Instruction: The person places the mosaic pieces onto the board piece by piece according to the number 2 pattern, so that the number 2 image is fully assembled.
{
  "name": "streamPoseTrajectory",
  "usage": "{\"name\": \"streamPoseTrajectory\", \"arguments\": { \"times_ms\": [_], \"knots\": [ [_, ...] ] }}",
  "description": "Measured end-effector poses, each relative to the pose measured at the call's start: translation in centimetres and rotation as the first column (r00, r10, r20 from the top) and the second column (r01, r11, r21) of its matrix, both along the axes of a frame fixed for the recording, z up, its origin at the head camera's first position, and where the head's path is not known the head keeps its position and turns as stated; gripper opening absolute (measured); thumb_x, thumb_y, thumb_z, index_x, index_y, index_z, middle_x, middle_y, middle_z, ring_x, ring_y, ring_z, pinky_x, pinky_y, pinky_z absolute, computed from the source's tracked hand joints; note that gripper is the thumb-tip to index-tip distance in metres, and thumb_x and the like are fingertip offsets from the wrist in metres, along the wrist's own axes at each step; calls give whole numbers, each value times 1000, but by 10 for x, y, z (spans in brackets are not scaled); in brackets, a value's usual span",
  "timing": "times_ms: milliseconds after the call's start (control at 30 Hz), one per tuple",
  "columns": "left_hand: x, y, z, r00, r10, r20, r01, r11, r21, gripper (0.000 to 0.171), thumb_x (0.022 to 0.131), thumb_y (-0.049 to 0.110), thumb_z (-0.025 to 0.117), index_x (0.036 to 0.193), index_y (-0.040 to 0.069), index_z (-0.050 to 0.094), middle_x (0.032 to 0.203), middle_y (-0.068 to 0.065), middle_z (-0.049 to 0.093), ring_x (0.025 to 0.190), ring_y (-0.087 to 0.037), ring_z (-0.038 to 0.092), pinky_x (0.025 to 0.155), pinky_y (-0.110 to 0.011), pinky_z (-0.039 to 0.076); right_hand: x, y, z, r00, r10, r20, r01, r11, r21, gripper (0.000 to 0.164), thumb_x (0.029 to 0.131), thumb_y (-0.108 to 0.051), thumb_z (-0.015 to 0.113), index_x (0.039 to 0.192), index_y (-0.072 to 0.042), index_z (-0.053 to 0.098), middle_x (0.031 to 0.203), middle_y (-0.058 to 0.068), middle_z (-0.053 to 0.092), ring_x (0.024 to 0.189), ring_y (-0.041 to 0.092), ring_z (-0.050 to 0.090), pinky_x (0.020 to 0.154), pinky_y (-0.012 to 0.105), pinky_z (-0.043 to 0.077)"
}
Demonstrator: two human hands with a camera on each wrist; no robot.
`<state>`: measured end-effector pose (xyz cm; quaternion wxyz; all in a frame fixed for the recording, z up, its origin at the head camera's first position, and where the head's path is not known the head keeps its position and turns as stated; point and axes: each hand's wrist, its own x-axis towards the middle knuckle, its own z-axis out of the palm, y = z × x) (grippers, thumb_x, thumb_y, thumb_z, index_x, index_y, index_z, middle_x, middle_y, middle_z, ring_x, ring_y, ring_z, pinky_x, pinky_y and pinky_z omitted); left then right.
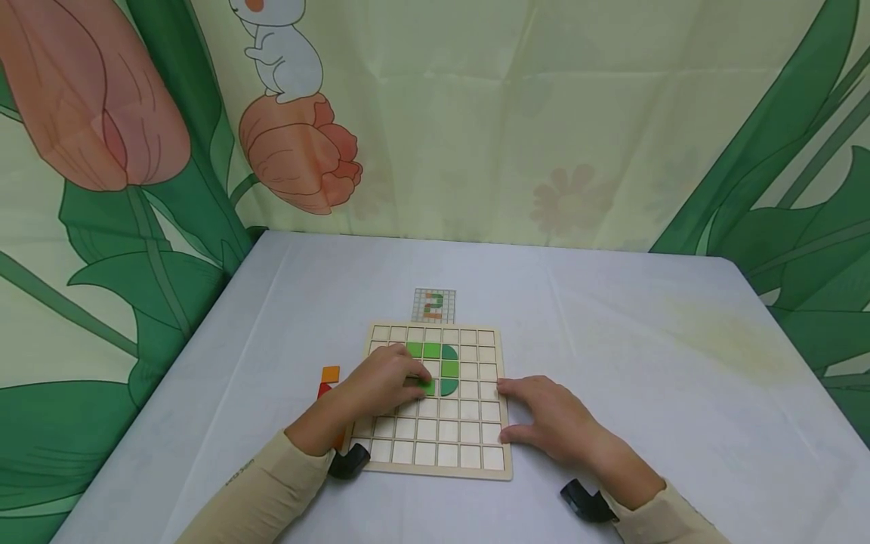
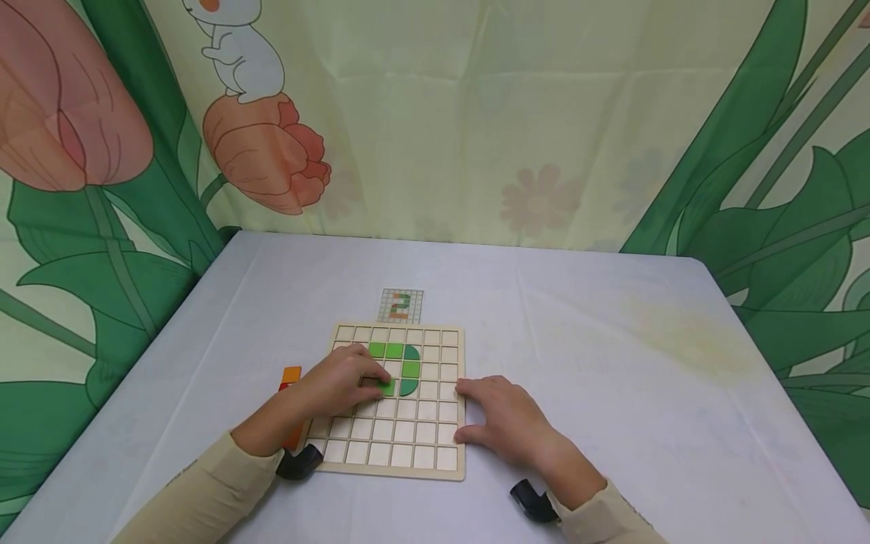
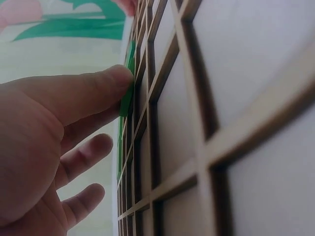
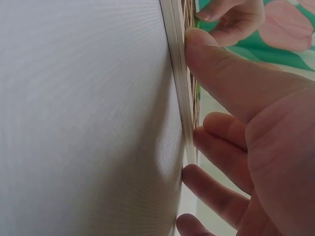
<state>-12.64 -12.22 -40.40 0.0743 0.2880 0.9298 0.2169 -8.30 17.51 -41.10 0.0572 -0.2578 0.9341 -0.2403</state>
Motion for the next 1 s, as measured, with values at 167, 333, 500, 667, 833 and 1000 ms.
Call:
{"name": "streamPoseTrajectory", "arguments": {
  "times_ms": [167, 333, 500, 667, 833, 1000],
  "knots": [
    [1, -1, 1, 1000, -3, 20, 3, 1000, 8, 18, 88, 19, 79, 105, 18, 79, 94, 9, 65, 93, -14, 52, 78, -32, 45, 0, 0, -1, 1000, -11, 3, 11, 1000, 2, 62, 81, -37, 82, 132, -9, 62, 135, 8, 61, 125, 33, 53, 101, 52, 42],
    [2, -1, 1, 999, -10, 34, 9, 1000, 10, 20, 90, 13, 76, 109, 16, 78, 101, 6, 67, 97, -15, 55, 81, -32, 47, 0, 0, -1, 1000, -6, -11, 7, 1000, 8, 62, 81, -39, 82, 132, -10, 63, 134, 8, 62, 124, 32, 54, 100, 52, 43],
    [2, -1, 1, 999, -19, 38, 18, 1000, 12, 22, 91, 11, 73, 111, 16, 78, 102, 5, 67, 98, -15, 55, 80, -32, 47, 0, 0, -1, 1000, -5, -13, 5, 1000, 12, 62, 81, -40, 82, 132, -10, 63, 133, 7, 62, 124, 32, 54, 100, 52, 43],
    [3, -2, 2, 998, -15, 53, 14, 1000, 20, 24, 91, 11, 71, 113, 16, 77, 104, 5, 66, 99, -15, 55, 80, -32, 47, 0, 0, -1, 1000, -3, -18, 3, 1000, 14, 63, 81, -41, 81, 133, -10, 62, 133, 6, 62, 123, 31, 54, 99, 52, 43],
    [2, -2, 1, 998, -6, 67, 5, 1000, 19, 23, 92, 12, 72, 114, 18, 77, 104, 7, 66, 100, -14, 54, 81, -31, 47, 0, 0, -2, 1000, -2, -15, 2, 1000, 14, 63, 81, -40, 82, 133, -10, 62, 133, 7, 62, 123, 32, 54, 99, 52, 43],
    [1, -2, 1, 996, 7, 93, -10, 999, 37, 23, 92, 11, 72, 113, 18, 77, 104, 7, 67, 101, -14, 54, 83, -33, 47, 0, 0, -2, 1000, -4, -15, 4, 1000, 15, 63, 81, -40, 82, 133, -10, 62, 133, 7, 62, 123, 32, 54, 100, 52, 43]
  ]
}}
